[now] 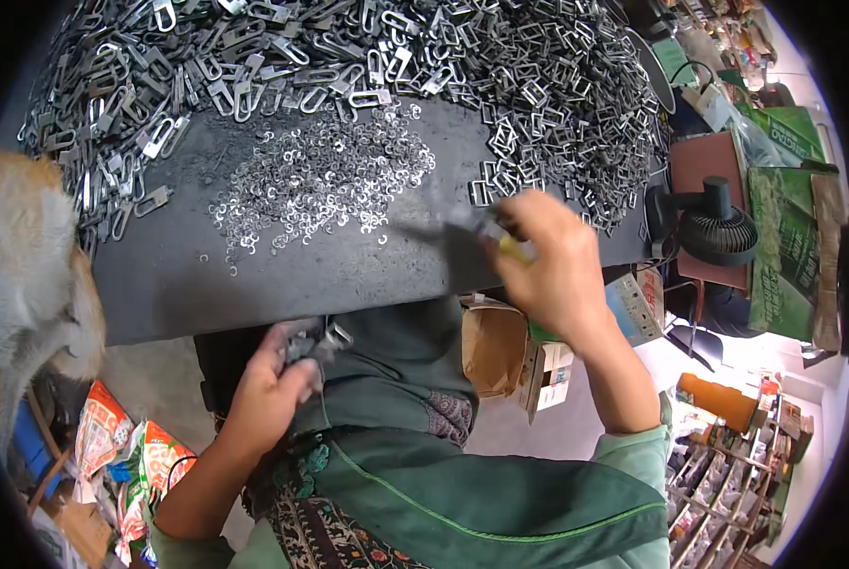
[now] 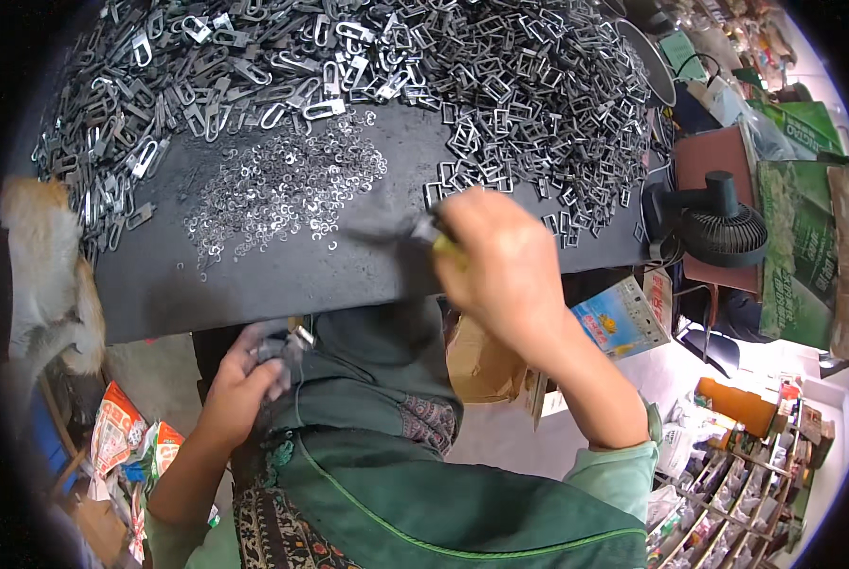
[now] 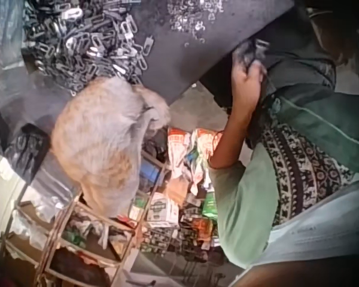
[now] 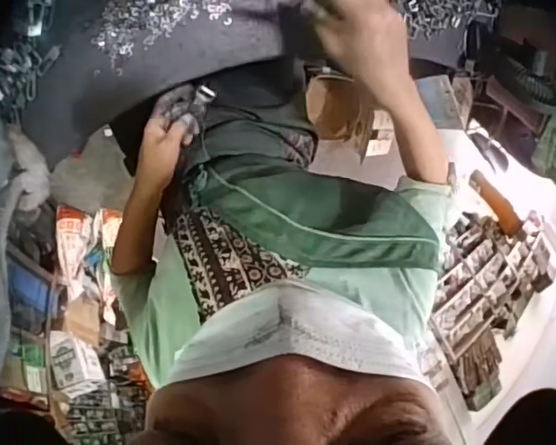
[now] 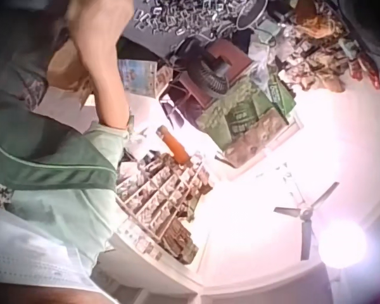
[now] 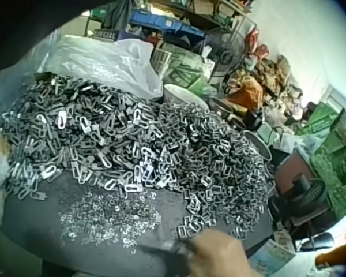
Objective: The person assembles metal buckles, repeatedly picking up small metal clips from the table with pliers and fastening them onto the buckle components.
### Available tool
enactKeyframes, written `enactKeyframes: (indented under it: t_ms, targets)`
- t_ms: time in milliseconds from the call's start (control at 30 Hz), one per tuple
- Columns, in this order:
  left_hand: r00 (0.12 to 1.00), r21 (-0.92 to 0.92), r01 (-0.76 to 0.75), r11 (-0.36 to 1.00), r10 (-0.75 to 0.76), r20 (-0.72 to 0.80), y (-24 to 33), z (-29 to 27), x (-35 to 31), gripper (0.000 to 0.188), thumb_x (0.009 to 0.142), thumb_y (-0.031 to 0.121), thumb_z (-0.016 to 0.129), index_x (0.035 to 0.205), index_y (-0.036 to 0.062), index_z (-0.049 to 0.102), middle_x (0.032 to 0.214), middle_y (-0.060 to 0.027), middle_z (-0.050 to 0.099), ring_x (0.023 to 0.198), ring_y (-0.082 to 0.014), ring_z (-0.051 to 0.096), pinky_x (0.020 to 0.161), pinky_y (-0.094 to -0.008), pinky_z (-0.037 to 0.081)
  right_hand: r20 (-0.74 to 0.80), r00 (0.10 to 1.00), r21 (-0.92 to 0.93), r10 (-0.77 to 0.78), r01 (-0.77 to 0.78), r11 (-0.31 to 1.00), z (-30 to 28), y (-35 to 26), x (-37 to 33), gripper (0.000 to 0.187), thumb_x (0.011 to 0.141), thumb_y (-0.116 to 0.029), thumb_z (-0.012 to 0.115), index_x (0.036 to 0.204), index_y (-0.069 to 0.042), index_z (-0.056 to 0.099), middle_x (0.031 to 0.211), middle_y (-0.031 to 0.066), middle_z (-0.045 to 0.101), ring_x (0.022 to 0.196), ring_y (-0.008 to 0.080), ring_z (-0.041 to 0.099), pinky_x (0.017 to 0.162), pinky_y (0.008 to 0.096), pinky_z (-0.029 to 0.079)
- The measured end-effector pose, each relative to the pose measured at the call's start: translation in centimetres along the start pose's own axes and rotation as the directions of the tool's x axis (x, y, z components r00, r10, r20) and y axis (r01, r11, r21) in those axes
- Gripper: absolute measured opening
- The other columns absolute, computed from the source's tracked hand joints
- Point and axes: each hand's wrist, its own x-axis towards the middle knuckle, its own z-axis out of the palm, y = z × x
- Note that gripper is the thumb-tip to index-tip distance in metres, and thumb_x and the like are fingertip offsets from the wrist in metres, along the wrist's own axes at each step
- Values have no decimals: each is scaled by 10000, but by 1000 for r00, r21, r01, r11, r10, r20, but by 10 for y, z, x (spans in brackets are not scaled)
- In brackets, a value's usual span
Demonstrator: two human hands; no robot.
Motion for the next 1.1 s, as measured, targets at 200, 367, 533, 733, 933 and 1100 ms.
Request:
enactKeyframes:
  t_ms: [200,367,533,733,933,1100]
  targets:
    - [999,-93,-27,995,25,-26,-25,-6,13,364,1023,84,398,1384,40,387,1090,-198,651,826,-216,699,678,-281,554,-209,964,-195,163,-204,959,31,10,9,206,732,-122,753,773,-40,568,724,123,584,672,328,614,608,428,488]
    - [999,59,-9,998,7,34,12,14,2,196,1013,107,464,1103,-5,597,869,-100,685,660,-124,652,574,-237,496,-233,972,-260,26,-88,962,40,9,10,243,694,-122,773,769,-45,555,708,101,561,676,296,600,595,399,482]
    - [968,140,-248,959,239,79,56,36,-1,210,1003,110,509,1112,-11,641,791,-38,645,571,-31,516,521,-193,410,45,992,79,118,-122,989,20,-12,5,179,728,-57,707,875,-12,616,798,147,630,734,362,622,635,424,494]
    - [960,99,-276,956,270,72,71,39,0,188,962,79,616,1117,-20,656,805,-8,657,596,-25,524,526,-202,415,466,884,667,31,-374,645,3,-59,8,116,840,-54,699,896,-4,610,751,100,588,633,183,563,581,318,433]
    - [978,-13,-94,995,95,187,79,29,0,178,977,113,596,1092,6,679,735,2,633,566,-23,496,505,-196,392,366,929,661,-55,-218,718,7,-58,3,125,815,-50,693,895,-13,604,747,102,576,640,225,577,575,335,442]
    - [929,-23,-86,996,88,360,85,27,-6,189,984,82,556,1102,9,684,720,11,624,571,-19,487,512,-195,385,173,972,614,-158,19,789,5,-65,-1,172,726,-4,669,886,-17,606,767,119,580,667,315,594,593,370,471]
